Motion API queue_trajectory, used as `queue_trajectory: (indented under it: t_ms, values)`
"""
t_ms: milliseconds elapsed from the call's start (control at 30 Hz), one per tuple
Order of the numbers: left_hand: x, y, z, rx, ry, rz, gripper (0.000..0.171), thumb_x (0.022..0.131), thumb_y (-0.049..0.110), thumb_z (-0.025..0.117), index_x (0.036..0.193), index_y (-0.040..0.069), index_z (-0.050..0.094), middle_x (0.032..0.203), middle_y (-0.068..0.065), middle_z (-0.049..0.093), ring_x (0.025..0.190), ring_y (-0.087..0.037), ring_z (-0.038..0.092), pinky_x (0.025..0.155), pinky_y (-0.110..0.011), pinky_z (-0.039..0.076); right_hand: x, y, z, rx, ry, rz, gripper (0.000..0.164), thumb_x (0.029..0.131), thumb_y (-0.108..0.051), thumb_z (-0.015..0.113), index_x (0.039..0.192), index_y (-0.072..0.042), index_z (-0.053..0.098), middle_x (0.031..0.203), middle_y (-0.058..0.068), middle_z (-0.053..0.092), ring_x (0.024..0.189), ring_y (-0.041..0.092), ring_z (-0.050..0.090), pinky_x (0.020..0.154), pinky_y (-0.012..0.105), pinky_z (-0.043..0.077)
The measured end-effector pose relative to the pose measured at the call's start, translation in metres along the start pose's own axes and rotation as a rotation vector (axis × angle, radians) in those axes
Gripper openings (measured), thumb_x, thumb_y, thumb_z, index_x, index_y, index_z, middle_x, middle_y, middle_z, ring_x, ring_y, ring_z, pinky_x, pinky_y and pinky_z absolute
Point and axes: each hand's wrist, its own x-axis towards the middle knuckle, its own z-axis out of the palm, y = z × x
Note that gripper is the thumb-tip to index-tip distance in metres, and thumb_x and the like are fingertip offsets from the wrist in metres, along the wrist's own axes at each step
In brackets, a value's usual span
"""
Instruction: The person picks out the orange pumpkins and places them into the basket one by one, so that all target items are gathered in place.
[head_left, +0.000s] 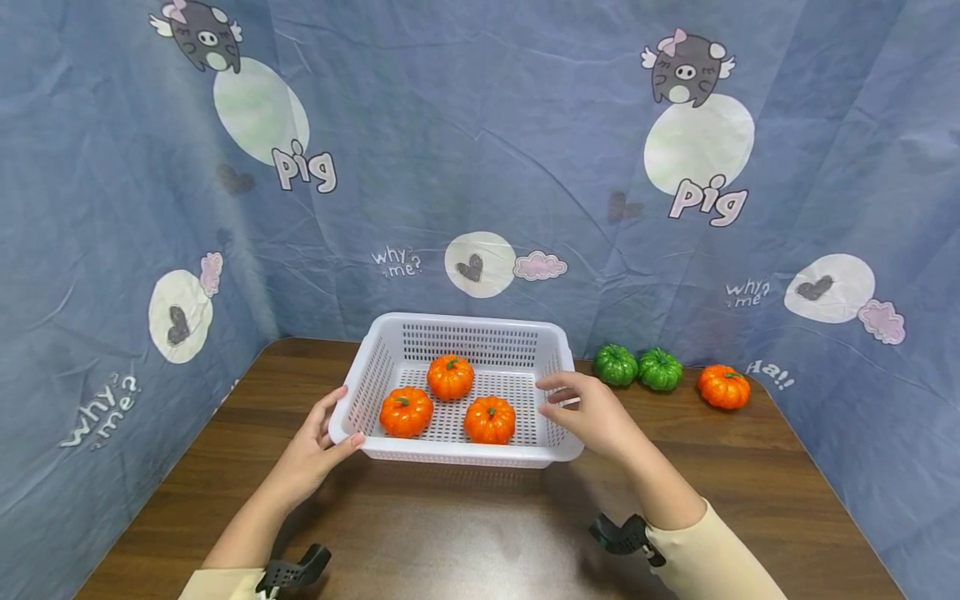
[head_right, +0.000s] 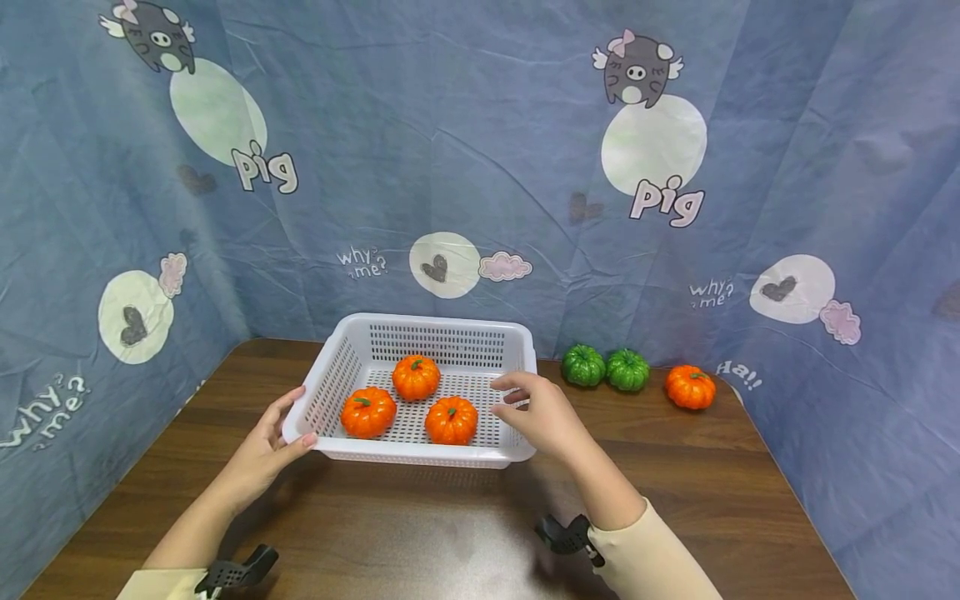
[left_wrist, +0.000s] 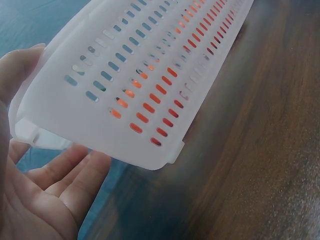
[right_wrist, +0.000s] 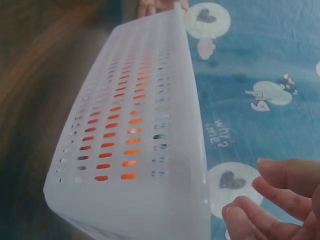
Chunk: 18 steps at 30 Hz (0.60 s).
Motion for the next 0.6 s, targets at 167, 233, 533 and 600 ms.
queue_trajectory:
  t_ms: [167, 233, 533, 600]
  values:
    - [0.000, 0.001, 0.001, -0.001, 0.002, -0.002, 0.085, 0.094, 0.012, 0.070, 0.159, 0.013, 0.014, 0.153, -0.029, 0.036, 0.132, -0.045, 0.046, 0.090, -0.020, 0.046, -0.008, 0.002, -0.005, 0.016, 0.029, -0.011, 0.029, 0.089, -0.010, 0.076, 0.117, -0.007, 0.071, 0.113, 0.015, 0.071, 0.089, 0.026, 0.072, 0.077, 0.041, 0.058]
    - [0.000, 0.001, 0.001, 0.000, 0.003, -0.003, 0.085, 0.094, 0.012, 0.070, 0.159, 0.013, 0.015, 0.152, -0.029, 0.037, 0.132, -0.045, 0.046, 0.090, -0.021, 0.046, -0.010, 0.004, -0.007, 0.011, 0.045, -0.025, 0.029, 0.089, -0.010, 0.076, 0.117, -0.006, 0.070, 0.111, 0.015, 0.071, 0.088, 0.025, 0.072, 0.077, 0.041, 0.058]
    - [-0.001, 0.001, 0.001, -0.024, -0.006, 0.002, 0.085, 0.094, 0.011, 0.069, 0.159, 0.012, 0.014, 0.152, -0.030, 0.036, 0.132, -0.046, 0.046, 0.090, -0.019, 0.045, -0.020, 0.018, -0.015, 0.047, 0.156, -0.075, 0.027, 0.091, -0.009, 0.073, 0.116, 0.000, 0.069, 0.103, 0.014, 0.073, 0.095, 0.028, 0.069, 0.087, 0.045, 0.055]
    - [-0.001, 0.001, 0.001, -0.025, -0.005, 0.005, 0.085, 0.094, 0.011, 0.069, 0.159, 0.012, 0.014, 0.152, -0.030, 0.036, 0.132, -0.045, 0.046, 0.090, -0.018, 0.045, -0.023, 0.022, -0.017, 0.077, 0.184, -0.075, 0.027, 0.091, -0.010, 0.073, 0.116, 0.000, 0.069, 0.102, 0.013, 0.072, 0.094, 0.025, 0.069, 0.084, 0.039, 0.056]
